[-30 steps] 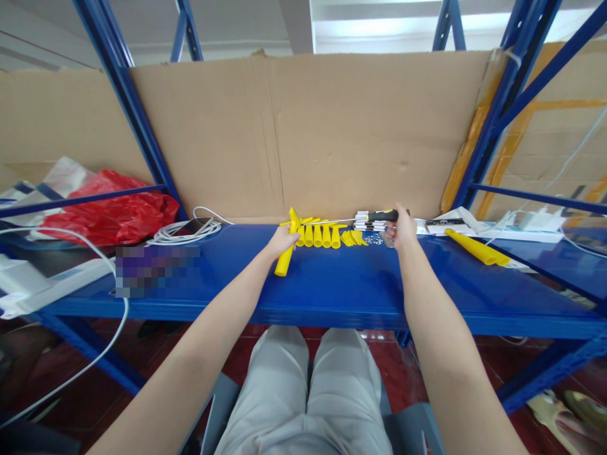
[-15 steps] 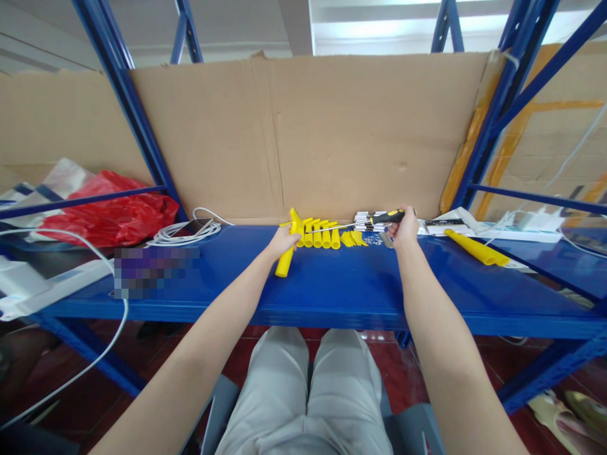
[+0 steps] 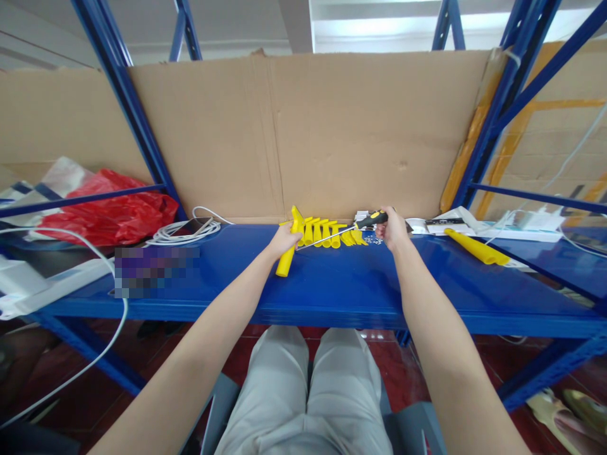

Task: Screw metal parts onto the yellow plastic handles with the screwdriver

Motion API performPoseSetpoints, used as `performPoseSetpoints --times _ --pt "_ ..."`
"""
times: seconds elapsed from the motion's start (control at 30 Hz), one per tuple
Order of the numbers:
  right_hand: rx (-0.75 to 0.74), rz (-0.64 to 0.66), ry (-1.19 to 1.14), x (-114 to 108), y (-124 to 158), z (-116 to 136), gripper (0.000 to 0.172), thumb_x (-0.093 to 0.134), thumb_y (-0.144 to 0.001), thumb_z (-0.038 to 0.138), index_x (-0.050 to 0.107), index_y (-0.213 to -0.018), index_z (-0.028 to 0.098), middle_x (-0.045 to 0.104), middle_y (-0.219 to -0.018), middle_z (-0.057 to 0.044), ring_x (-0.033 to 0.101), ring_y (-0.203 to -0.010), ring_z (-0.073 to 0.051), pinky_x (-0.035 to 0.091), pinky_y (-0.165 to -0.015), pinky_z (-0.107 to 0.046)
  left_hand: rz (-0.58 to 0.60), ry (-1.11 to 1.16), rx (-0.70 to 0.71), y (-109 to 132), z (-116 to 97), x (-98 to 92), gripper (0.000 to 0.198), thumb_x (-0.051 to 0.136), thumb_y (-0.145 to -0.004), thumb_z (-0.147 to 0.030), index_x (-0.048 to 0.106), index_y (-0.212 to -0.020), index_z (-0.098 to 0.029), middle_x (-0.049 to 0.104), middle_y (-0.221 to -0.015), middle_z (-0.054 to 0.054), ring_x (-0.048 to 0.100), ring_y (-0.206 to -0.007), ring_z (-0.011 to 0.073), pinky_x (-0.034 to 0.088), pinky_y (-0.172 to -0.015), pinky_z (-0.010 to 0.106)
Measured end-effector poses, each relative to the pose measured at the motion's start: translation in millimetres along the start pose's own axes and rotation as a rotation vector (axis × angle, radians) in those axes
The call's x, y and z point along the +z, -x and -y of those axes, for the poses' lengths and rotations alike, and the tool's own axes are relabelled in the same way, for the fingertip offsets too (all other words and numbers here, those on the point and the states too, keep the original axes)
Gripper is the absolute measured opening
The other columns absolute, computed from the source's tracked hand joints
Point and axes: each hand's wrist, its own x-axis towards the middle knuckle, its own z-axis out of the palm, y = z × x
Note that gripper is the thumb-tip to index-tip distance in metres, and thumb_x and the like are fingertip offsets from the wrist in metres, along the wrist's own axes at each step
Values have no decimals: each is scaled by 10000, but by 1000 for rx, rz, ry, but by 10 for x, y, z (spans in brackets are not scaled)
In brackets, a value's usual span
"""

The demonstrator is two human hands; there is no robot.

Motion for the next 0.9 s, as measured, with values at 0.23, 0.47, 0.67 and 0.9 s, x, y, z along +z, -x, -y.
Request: performPoseSetpoints --times 0.23,0.47,0.67,0.9 --pt "118 208 291 122 183 -4 189 635 -895 286 575 -752 177 571 -504 -17 421 -355 -97 319 -310 -189 25 -9 0 -12 17 4 215 560 -704 -19 595 -866 -155 488 -438 -86 521 -418 123 410 -500 210" --pt "-56 553 647 212 158 -304 277 926 -591 262 701 -740 198 675 -606 6 550 -464 -104 386 -358 -168 48 -13 19 -1 15 36 247 565 -715 -34 607 -928 -151 523 -485 -79 532 -431 126 409 -501 215" --pt "-506 599 1073 353 119 -535 260 892 -563 217 661 -682 228 708 -711 2 641 -683 -179 522 -642 -264 93 5 73 44 -38 109 313 565 -705 -12 619 -988 -133 561 -553 -75 500 -413 94 396 -477 203" --pt "-640 485 1022 486 206 -574 94 717 -796 282 631 -795 245 737 -839 -52 683 -787 -219 539 -784 -343 146 -23 103 129 -124 215 346 556 -745 -28 626 -1072 -115 549 -563 -75 522 -433 113 441 -505 227"
